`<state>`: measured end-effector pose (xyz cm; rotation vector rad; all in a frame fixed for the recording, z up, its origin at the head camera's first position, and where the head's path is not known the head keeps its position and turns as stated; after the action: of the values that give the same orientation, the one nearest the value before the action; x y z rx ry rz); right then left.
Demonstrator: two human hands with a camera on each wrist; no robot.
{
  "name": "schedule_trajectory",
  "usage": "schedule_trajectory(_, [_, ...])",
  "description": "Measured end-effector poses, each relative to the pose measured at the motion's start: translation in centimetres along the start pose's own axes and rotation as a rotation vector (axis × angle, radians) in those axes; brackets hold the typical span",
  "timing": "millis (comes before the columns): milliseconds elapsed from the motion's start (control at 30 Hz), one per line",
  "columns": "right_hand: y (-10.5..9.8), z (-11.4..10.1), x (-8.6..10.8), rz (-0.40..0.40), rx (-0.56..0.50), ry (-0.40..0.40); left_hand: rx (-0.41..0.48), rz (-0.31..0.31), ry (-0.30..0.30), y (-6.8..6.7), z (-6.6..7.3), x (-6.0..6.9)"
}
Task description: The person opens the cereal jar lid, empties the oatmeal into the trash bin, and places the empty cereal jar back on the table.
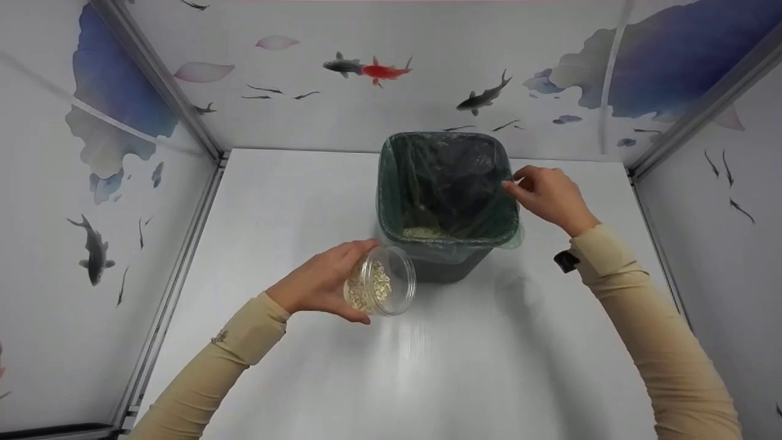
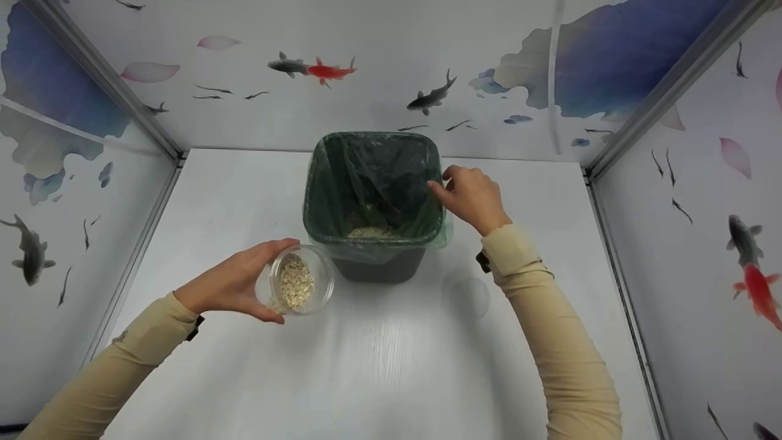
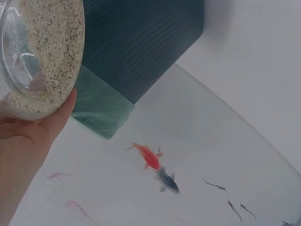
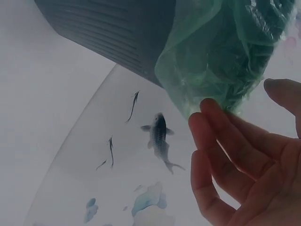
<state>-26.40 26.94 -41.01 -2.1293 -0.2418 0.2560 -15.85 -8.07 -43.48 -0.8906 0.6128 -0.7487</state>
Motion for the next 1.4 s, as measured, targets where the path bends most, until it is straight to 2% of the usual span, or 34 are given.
schedule_trajectory(100, [0.1,-0.3,-0.5,-0.011,0.026,0.072,-0.025,-0.009,0.014,-0.2,0.1,-0.4])
schedule_trajectory(200, [0.1,-0.6,-0.9,-0.016,0.059,0.106,-0.05,-0.004,0.032,-0.5,0.3,-0.8])
schedule_trajectory(433, [-0.1,-1.3,-1.4,0.002,0.141,0.079,-0.061,0.011,0.044,-1.0,0.4,-0.9])
schedule_trajectory(733, [-0.3,-1.1,-0.7,-0.026,0.151,0.152,-0.061,0.019,0.055,-0.8,0.4,-1.0])
schedule_trajectory(900, [-0.1,-1.2,-0.5,-0.025,0.145,0.142,-0.059,0.025,0.058,-0.8,0.5,-1.1])
schedule_trajectory(1100, [-0.2,-1.0,-0.4,-0.018,0.17,0.108,-0.067,0.039,0.071,-1.5,0.9,-1.5])
schedule_trajectory(1400, [0.1,-1.4,-0.3,-0.031,0.078,0.02,-0.08,0.04,0.06,-2.2,0.8,-1.9])
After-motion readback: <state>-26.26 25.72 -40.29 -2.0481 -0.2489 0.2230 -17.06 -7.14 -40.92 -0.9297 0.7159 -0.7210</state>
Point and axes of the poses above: each hand's wrist, its own x-axis away from the middle knuckle, its own y-axis out of the palm, z = x × y, the point moved 6 cm from there along -x, towards the middle knuckle, and after that the axes turned 4 degrees about -x, right-handed, at the moved point
